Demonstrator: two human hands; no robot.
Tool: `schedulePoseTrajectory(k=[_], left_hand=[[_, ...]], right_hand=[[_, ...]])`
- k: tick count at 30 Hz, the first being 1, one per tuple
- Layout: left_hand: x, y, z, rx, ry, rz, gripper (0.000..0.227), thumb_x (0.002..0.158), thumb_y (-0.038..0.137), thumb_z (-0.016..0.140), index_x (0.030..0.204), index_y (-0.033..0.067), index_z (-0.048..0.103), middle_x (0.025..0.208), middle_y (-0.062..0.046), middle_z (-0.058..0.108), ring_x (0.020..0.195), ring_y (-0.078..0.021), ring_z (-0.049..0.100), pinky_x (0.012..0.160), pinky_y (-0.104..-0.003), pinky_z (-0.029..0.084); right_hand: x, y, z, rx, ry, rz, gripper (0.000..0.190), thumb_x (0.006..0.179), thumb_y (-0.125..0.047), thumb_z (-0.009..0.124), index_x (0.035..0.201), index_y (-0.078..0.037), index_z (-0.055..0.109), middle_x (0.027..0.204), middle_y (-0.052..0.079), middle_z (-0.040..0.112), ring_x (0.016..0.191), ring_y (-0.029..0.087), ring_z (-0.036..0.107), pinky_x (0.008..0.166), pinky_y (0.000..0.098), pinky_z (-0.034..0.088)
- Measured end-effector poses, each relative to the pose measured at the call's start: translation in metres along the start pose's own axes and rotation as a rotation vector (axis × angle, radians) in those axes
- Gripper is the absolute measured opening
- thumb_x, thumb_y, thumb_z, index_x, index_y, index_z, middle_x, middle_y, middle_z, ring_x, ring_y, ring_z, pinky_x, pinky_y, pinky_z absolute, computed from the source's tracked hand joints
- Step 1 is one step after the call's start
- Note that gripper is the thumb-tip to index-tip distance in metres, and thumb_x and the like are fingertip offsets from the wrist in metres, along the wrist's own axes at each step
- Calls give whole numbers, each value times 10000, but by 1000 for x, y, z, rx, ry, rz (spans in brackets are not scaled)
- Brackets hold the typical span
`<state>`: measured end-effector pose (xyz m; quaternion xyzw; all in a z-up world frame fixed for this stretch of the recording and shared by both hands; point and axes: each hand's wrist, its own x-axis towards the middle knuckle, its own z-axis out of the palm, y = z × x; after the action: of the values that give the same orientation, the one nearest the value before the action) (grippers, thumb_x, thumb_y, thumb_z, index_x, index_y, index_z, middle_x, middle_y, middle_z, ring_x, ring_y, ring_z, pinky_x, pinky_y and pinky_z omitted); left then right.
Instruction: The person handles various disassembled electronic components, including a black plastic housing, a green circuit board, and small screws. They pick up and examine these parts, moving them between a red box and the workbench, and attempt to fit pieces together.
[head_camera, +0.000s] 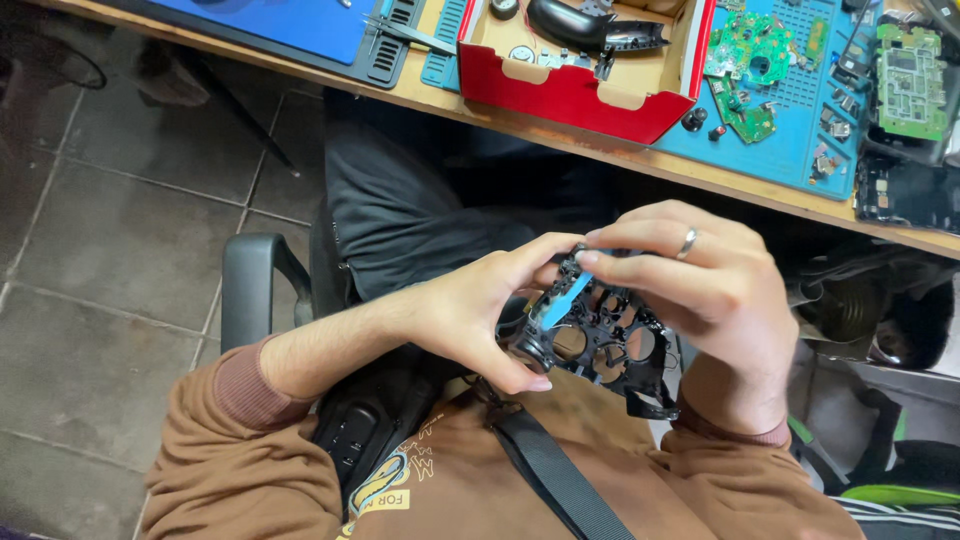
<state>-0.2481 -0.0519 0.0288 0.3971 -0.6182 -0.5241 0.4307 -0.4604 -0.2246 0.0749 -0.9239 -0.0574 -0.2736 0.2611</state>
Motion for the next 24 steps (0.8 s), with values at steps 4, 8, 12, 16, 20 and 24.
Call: schedulePoseTrajectory(k=[4,8,12,16,20,24], left_hand=[[0,1,0,-47,-12,-18,1132,790,186,945,1692,62,273,1351,-87,721,1237,-165,722,1176,-317,550],[0,1,-1,9,12,-29,1123,787,264,943,1681,72,291,1366,-81,745,1264,-173,731,1135,-298,547],[1,0,1,-49,-4,-21,1095,797,221,932,1670,50,294,1300,-73,722,1212,-156,711,1163,-343,580],[0,0,1,14,26,-12,1113,774,232,948,1667,65,305,1314,-66,734,1237,-172,725,1142,-300,537],[2,-2,4,-56,9,-1,1118,784,188,938,1671,44,271,1400,-126,704,1311,-192,706,1205,-346,557],[0,2,2,0,9,-14,1090,779,209,940,1657,70,308,1395,-101,745,1317,-187,732,1194,-307,521]], right_hand=[[-4,6,-1,-37,-30,-34,260,1160,-53,543,1229,2,788,1269,205,781,1042,416,771,905,468,630],[-1,-3,-4,-60,-10,-20,256,1149,-41,559,1206,-5,806,1235,185,791,1034,394,781,874,426,629],[1,0,0,-42,-65,-84,269,1152,-39,530,1239,24,776,1270,189,766,1019,412,773,895,469,643],[0,-1,-4,-87,-22,-29,231,1147,-49,568,1186,13,788,1230,196,790,1036,408,779,901,457,632],[0,0,-5,-78,-72,-87,295,1155,-78,505,1225,25,772,1260,197,777,1039,415,781,907,475,647],[-5,0,-3,-219,46,47,187,1175,0,633,1191,-25,817,1251,182,805,1091,396,793,943,462,616]])
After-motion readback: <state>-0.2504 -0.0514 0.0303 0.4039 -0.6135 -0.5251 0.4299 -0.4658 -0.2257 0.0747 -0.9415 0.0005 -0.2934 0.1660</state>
